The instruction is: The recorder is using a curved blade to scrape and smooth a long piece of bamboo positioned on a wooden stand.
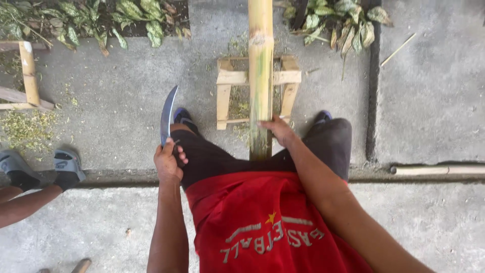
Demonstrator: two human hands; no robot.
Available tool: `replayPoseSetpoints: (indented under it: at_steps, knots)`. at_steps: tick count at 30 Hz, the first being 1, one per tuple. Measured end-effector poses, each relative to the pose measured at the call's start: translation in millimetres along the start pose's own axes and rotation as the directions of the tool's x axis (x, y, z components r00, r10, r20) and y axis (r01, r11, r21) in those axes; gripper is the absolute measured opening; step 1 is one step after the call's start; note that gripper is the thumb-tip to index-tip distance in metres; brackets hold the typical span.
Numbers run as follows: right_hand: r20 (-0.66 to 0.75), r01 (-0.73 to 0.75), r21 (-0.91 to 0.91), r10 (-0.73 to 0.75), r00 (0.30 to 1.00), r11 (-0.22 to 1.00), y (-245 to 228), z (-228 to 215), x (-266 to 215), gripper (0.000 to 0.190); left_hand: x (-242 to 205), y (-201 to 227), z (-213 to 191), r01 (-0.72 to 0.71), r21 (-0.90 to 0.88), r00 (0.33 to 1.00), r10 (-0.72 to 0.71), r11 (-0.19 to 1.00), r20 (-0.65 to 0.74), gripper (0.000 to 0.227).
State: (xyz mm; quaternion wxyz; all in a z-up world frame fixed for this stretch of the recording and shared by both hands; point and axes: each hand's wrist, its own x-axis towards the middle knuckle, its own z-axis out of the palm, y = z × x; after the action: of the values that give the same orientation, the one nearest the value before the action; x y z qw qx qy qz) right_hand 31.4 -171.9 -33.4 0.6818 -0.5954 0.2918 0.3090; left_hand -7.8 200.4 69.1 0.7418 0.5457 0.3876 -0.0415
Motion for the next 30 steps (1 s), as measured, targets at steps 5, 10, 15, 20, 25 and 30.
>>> replayPoseSetpoints:
  at_steps: [5,10,15,20,25,30]
  knots:
    - [0.136,-0.005,0.175,-0.019,0.990,0.985,5.0,-3.2,13.6,0.127,6.8,5.7,-1.8,0.040,0.014,0.999,-0.039,0.999,-0.020,0.023]
    - [0.209,-0.063,0.292,0.001,0.978,0.954,3.4,-0.3,23.5,0.127,10.5,22.7,7.3,0.109,0.090,0.989,-0.099,0.990,-0.108,0.024]
    - [0.189,-0.045,0.329,-0.019,0.982,0.943,7.5,0.0,25.4,0.116,12.4,28.2,14.6,0.114,0.075,0.989,-0.105,0.991,-0.105,0.025]
    - [-0.067,0.017,0.101,-0.010,0.998,0.995,-48.6,43.5,-9.6,0.107,16.8,34.1,29.2,0.129,0.123,0.986,-0.115,0.984,-0.117,0.025]
    - [-0.292,-0.077,-0.174,0.023,0.956,0.982,-71.4,51.2,-21.9,0.111,16.6,36.1,44.0,0.191,0.217,0.976,-0.162,0.957,-0.145,0.023]
    - [-0.168,0.015,-0.093,-0.030,0.985,0.996,-53.4,41.3,-10.3,0.112,18.0,35.8,50.7,0.079,0.212,0.993,-0.059,0.974,-0.098,0.022]
